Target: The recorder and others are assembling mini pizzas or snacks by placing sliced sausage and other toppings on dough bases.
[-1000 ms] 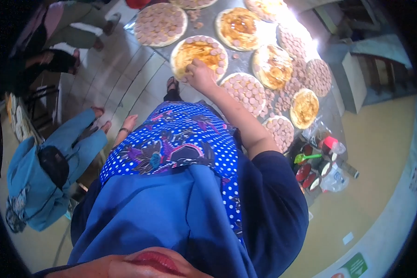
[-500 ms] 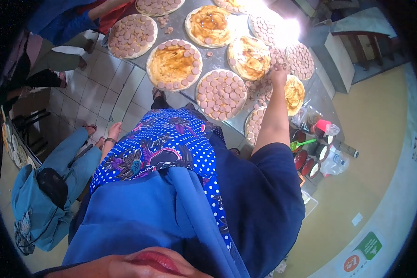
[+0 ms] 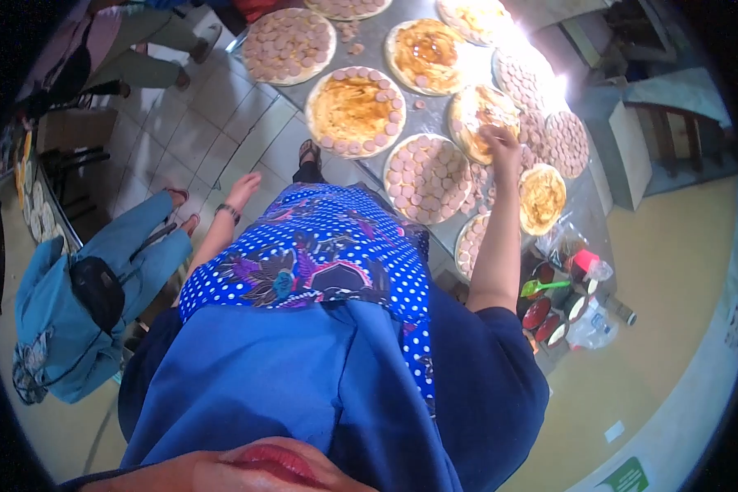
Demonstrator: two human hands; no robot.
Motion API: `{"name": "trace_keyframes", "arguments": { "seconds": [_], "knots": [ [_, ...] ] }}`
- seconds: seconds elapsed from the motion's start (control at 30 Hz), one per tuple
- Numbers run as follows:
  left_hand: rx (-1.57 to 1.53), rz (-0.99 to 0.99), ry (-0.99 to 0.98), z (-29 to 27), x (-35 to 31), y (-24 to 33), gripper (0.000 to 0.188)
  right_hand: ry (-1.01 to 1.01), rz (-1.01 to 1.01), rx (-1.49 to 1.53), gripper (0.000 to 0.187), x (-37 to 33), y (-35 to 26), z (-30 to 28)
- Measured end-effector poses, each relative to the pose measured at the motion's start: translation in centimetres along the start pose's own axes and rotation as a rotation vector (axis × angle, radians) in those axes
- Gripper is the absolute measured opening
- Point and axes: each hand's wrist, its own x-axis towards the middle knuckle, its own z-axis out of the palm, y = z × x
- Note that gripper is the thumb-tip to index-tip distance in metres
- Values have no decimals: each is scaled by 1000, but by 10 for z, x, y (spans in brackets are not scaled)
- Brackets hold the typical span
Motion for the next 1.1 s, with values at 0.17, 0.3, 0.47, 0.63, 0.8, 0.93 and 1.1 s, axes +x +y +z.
{"name": "trace_keyframes", "arguments": {
  "seconds": [0.17,0.3,0.47,0.63,0.8,0.93,1.1],
  "knots": [
    [-442,-65,-358,66,-15,114,67,-356,11,-130,19,-44,-69,135],
    [-801,-78,-548,99,-16,146,69,-602,-134,-245,20,-48,-71,214],
    [-972,-67,-569,104,-22,148,68,-685,-321,-466,19,-51,-71,260],
    [-967,-64,-510,103,-25,144,60,-682,-435,-641,18,-50,-69,273],
    [-959,-53,-527,100,-24,143,55,-712,-239,-476,17,-39,-80,279],
    [-955,-46,-555,100,-23,142,55,-648,-362,-662,18,-42,-82,288],
    [-910,-31,-534,103,-21,145,48,-572,-458,-731,19,-48,-85,279]
  ]
}}
